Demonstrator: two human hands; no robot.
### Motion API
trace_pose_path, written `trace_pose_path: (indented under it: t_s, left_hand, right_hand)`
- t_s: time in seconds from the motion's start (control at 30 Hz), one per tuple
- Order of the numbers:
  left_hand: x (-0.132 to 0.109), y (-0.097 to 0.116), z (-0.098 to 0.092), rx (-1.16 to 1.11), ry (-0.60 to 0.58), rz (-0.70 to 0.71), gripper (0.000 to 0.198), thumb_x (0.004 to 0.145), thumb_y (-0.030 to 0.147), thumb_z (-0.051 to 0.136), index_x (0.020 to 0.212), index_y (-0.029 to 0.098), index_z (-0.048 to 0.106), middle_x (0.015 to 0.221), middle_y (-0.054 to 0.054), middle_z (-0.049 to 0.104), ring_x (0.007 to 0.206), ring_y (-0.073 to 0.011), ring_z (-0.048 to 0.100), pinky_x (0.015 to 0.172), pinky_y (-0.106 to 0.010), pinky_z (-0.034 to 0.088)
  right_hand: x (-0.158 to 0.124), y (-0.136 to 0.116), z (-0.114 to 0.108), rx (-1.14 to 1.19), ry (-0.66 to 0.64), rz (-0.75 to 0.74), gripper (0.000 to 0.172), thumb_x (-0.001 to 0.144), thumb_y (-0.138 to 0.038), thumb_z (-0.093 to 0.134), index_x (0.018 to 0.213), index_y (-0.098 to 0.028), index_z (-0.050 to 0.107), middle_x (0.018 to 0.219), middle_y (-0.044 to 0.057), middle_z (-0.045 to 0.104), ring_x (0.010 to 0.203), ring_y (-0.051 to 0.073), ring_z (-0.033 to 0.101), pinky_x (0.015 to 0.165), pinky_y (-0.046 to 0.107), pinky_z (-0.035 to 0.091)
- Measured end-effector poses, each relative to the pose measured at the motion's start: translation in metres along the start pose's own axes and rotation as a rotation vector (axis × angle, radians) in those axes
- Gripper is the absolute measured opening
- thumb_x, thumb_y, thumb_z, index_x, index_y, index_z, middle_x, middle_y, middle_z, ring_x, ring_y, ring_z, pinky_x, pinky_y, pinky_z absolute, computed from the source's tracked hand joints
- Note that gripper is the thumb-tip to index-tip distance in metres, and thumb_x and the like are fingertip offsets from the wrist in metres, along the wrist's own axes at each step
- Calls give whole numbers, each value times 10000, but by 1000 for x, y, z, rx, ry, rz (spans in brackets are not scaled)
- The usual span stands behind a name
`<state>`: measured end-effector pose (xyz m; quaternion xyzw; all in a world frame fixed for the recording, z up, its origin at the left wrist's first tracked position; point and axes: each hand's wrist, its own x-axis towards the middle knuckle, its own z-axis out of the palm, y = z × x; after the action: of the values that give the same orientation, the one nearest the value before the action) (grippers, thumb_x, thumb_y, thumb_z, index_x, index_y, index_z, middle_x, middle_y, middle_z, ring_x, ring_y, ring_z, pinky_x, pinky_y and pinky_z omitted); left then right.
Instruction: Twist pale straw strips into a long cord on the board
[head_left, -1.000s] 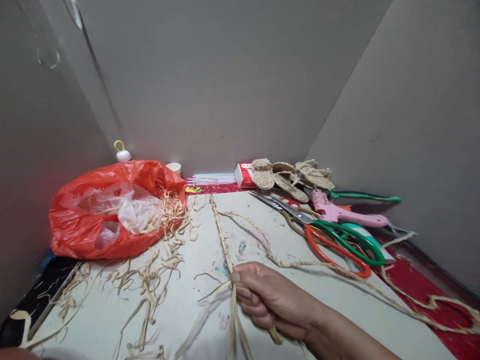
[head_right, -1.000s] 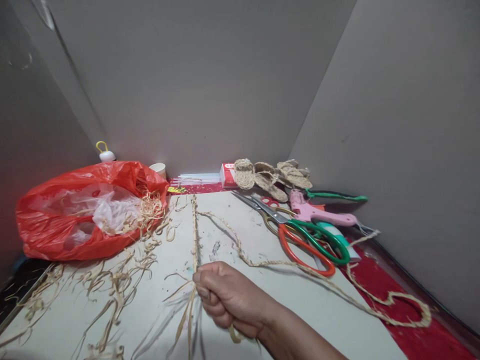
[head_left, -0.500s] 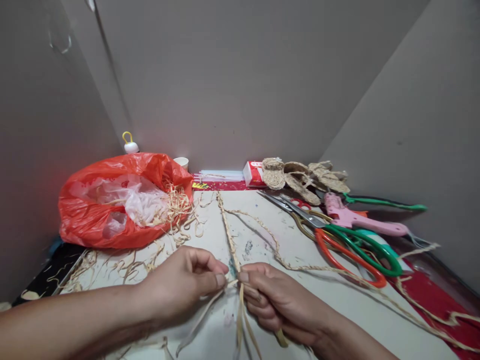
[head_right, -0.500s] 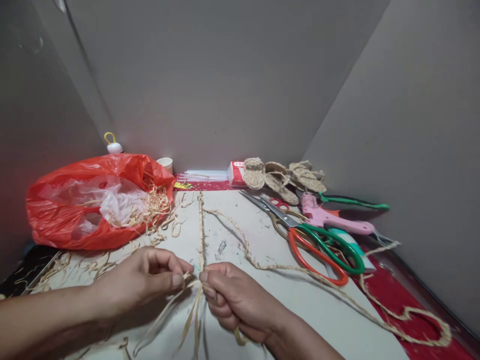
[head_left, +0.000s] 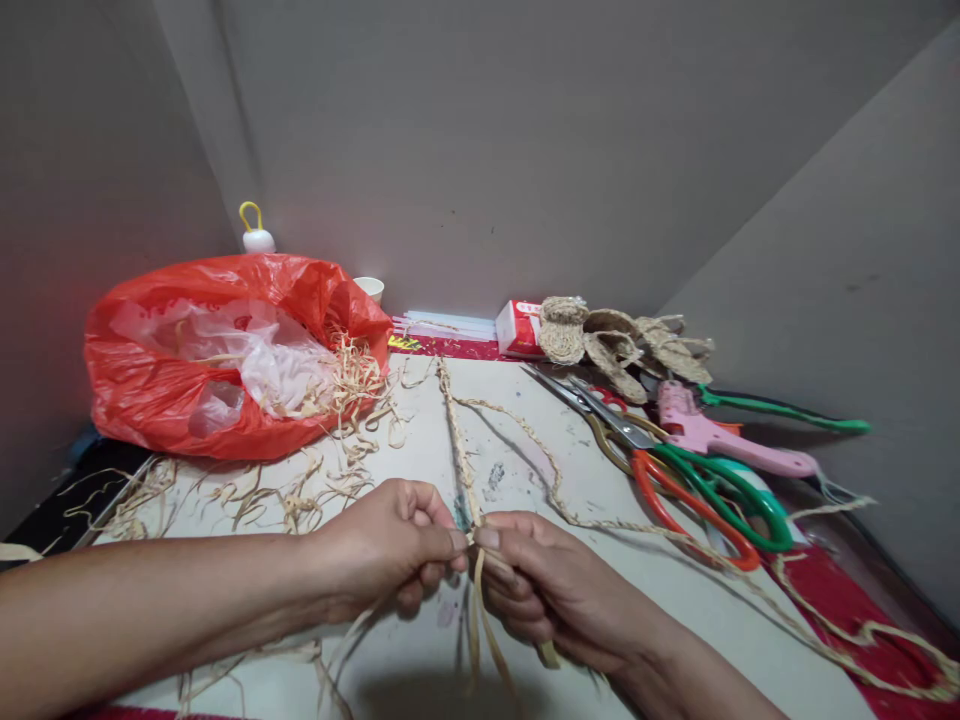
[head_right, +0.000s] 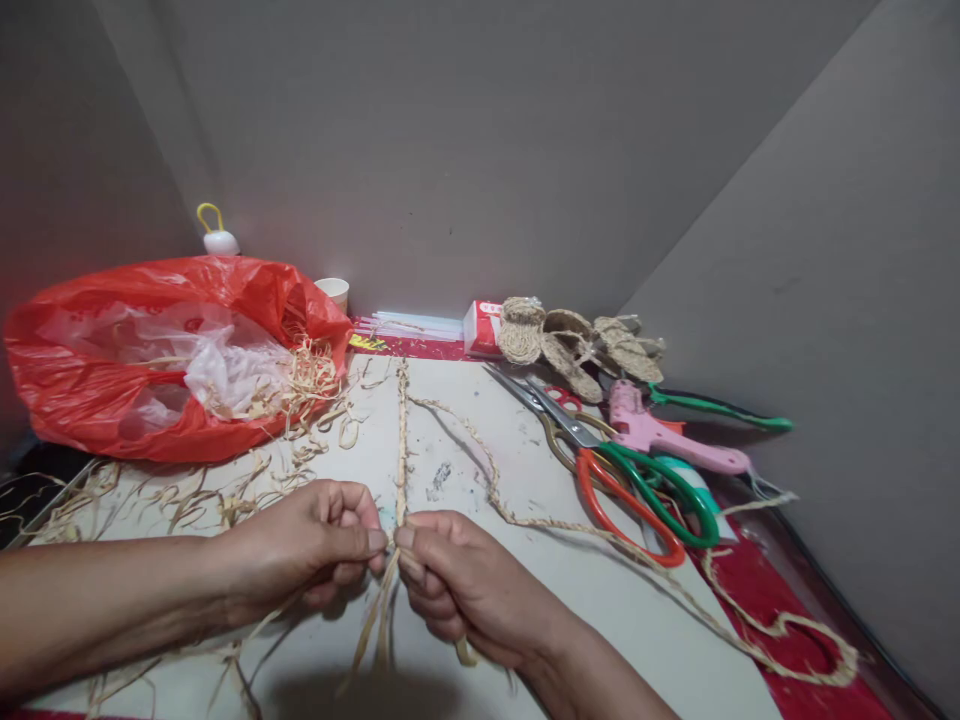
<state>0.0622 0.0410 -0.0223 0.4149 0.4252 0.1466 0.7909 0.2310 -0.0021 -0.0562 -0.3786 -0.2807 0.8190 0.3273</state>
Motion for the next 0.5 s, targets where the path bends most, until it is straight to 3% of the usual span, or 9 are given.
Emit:
trace_pose_path:
  t_s: [0.23, 0.4, 0.5]
  left_hand:
    - [1, 2, -4, 68, -56, -64, 180, 631, 261, 646, 728, 173, 523, 402, 98, 396, 318, -33, 255, 316, -159, 176]
    - [2, 6, -5, 157, 20, -12, 113, 599, 198, 616, 646, 136, 533, 441, 61, 479, 344, -17, 309, 365, -162, 189]
    - [4, 6, -6, 207, -1, 6, 77, 594, 183, 578, 641, 143, 533, 414, 63, 471, 349, -31, 326, 374, -165, 206]
  right_hand:
    - [0, 2, -1, -21, -2, -8, 377, 776, -386, 624, 565, -176, 393, 412, -111, 264, 351, 11, 158, 331, 146, 99]
    - [0, 5, 0, -63, 2, -18, 389, 784, -411, 610, 573, -179, 380, 419, -110, 269, 355, 12, 156, 334, 156, 103]
    - [1, 6, 2, -120, 29, -21, 409, 781, -446, 606, 572, -181, 374, 414, -108, 287, 353, 12, 159, 338, 163, 105]
